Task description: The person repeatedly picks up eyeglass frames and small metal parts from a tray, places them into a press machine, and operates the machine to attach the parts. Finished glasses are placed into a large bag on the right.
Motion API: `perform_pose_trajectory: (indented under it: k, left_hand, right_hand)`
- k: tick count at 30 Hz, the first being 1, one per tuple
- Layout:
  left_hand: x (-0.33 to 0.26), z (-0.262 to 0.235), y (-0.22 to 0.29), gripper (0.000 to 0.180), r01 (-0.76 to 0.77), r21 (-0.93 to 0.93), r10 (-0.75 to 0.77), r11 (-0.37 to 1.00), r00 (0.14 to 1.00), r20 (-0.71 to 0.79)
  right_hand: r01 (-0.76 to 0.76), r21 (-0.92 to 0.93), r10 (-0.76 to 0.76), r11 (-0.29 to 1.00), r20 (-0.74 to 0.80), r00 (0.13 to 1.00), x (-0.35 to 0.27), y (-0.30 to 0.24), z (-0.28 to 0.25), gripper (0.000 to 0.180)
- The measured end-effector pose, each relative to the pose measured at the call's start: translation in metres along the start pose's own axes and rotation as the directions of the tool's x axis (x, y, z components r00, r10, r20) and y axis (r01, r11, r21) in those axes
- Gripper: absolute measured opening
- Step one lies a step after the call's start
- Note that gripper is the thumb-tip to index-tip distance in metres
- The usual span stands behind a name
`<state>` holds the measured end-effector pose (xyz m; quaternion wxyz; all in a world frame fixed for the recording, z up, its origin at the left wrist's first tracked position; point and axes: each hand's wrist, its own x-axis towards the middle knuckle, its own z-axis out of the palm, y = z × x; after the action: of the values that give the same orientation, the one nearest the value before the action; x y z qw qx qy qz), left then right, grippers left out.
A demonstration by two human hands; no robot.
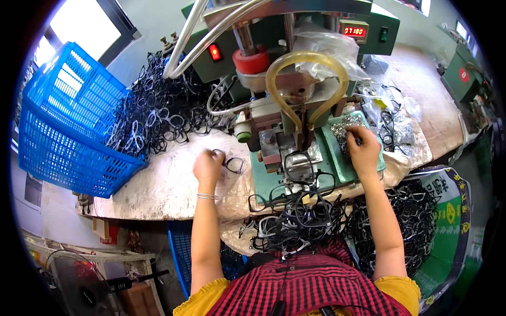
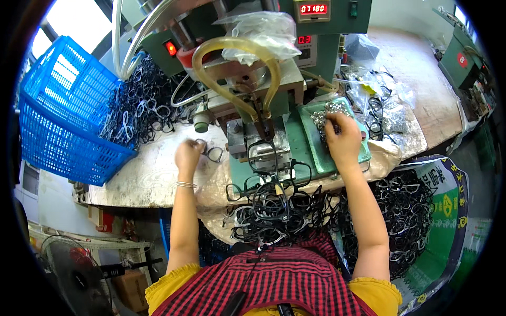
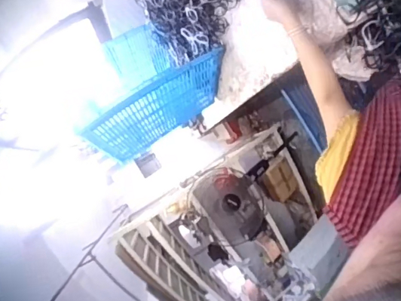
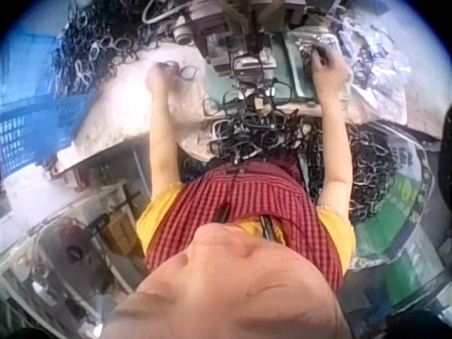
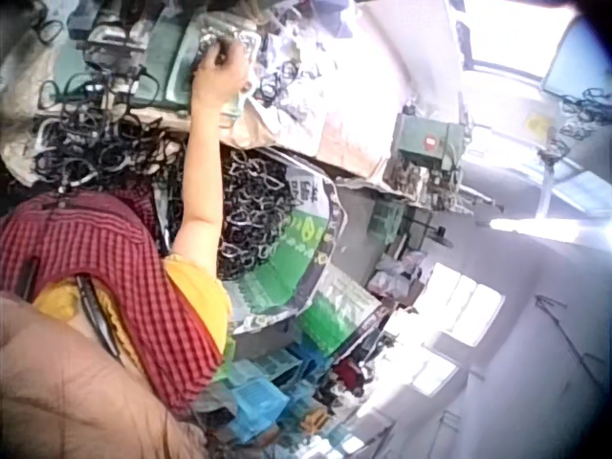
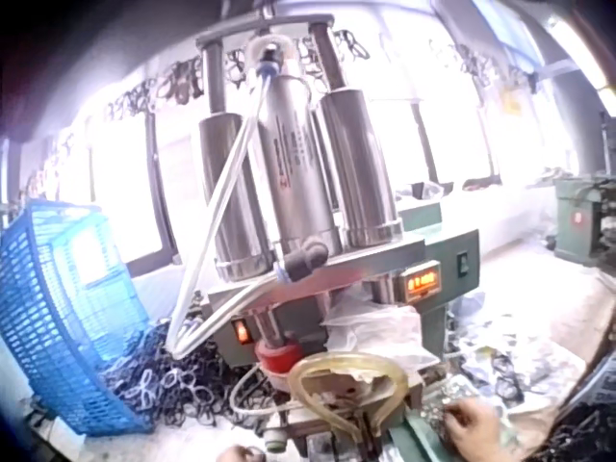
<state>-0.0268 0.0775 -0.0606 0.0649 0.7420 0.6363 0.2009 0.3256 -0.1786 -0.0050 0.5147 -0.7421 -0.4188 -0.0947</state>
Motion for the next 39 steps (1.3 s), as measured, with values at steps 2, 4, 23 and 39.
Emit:
perform_pose_trajectory:
  k: [2, 4, 23, 39]
  left_hand:
    - [-0.003, 0.01, 0.013, 0.034, -0.006, -0.112, 0.015, 0.994, 0.997, 0.078]
    - [-0.006, 0.007, 0.001, 0.031, 0.035, -0.21, 0.002, 0.977, 0.985, 0.174]
    - [-0.014, 0.006, 0.012, 0.028, -0.135, -0.38, 0.238, 0.915, 0.941, 0.239]
    - [-0.136, -0.144, 0.14, 0.006, -0.768, -0.637, 0.608, 0.07, 0.539, -0.583]
  right_hand:
    - [-0.042, 0.038, 0.043, 0.998, -0.02, 0.999, -0.009, 0.009, -0.017, 0.012]
    - [-0.099, 0.084, 0.105, 0.992, -0.072, 0.992, -0.027, 0.009, -0.039, 0.013]
    - [-0.066, 0.578, 0.009, 0.813, 0.1, 0.995, -0.015, -0.1, 0.01, 0.034]
    - [-0.158, 0.615, -0.05, 0.773, 0.307, 0.95, -0.017, -0.126, -0.023, 0.047]
